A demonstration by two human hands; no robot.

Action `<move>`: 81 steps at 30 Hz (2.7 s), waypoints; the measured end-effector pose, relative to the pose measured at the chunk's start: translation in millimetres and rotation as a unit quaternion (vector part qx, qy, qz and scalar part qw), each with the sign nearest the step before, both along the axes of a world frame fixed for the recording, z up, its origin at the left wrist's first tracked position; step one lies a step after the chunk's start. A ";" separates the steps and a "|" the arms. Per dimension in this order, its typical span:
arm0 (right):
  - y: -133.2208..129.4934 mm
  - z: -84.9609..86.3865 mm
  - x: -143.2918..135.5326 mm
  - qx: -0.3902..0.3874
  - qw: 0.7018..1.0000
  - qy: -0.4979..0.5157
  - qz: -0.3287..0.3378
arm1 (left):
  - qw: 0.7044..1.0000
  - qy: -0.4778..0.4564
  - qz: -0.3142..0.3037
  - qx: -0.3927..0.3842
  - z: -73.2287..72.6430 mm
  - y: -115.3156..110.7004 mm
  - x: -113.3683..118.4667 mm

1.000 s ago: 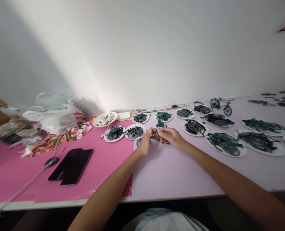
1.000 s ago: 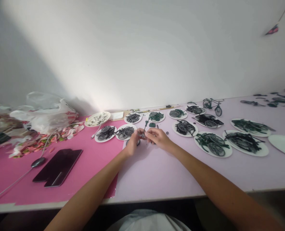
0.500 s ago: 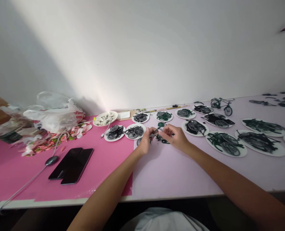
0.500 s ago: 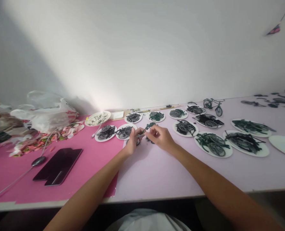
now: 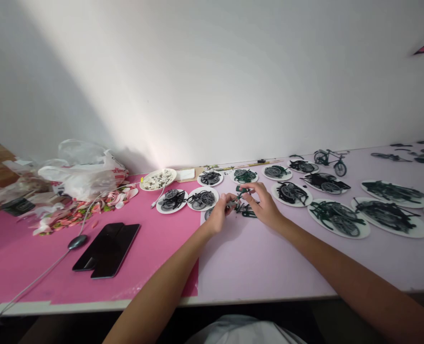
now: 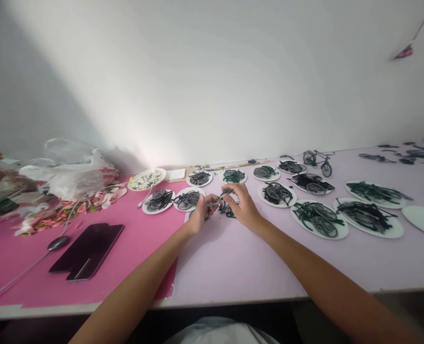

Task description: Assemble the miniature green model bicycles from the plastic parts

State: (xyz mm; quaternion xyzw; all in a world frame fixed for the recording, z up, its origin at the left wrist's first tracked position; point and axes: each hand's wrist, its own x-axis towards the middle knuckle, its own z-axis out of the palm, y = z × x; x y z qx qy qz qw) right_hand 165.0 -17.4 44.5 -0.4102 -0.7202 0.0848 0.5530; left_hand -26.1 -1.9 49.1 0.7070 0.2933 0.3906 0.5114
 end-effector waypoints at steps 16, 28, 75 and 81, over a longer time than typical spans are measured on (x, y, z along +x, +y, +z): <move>4.0 -7.5 -1.4 -0.050 0.989 0.126 -0.059 | 0.972 -0.002 0.192 0.133 -12.6 10.5 8.6; -7.0 -4.2 -4.6 0.010 0.998 -0.034 0.044 | 0.961 0.012 0.174 0.213 -11.2 10.6 1.9; -1.1 -6.5 -2.5 -0.009 0.999 -0.050 0.012 | 0.964 -0.025 0.174 0.201 -18.9 23.3 -0.1; 0.9 -6.4 -0.5 -0.028 0.997 -0.076 -0.008 | 0.983 -0.032 0.126 0.128 -25.3 29.2 -0.2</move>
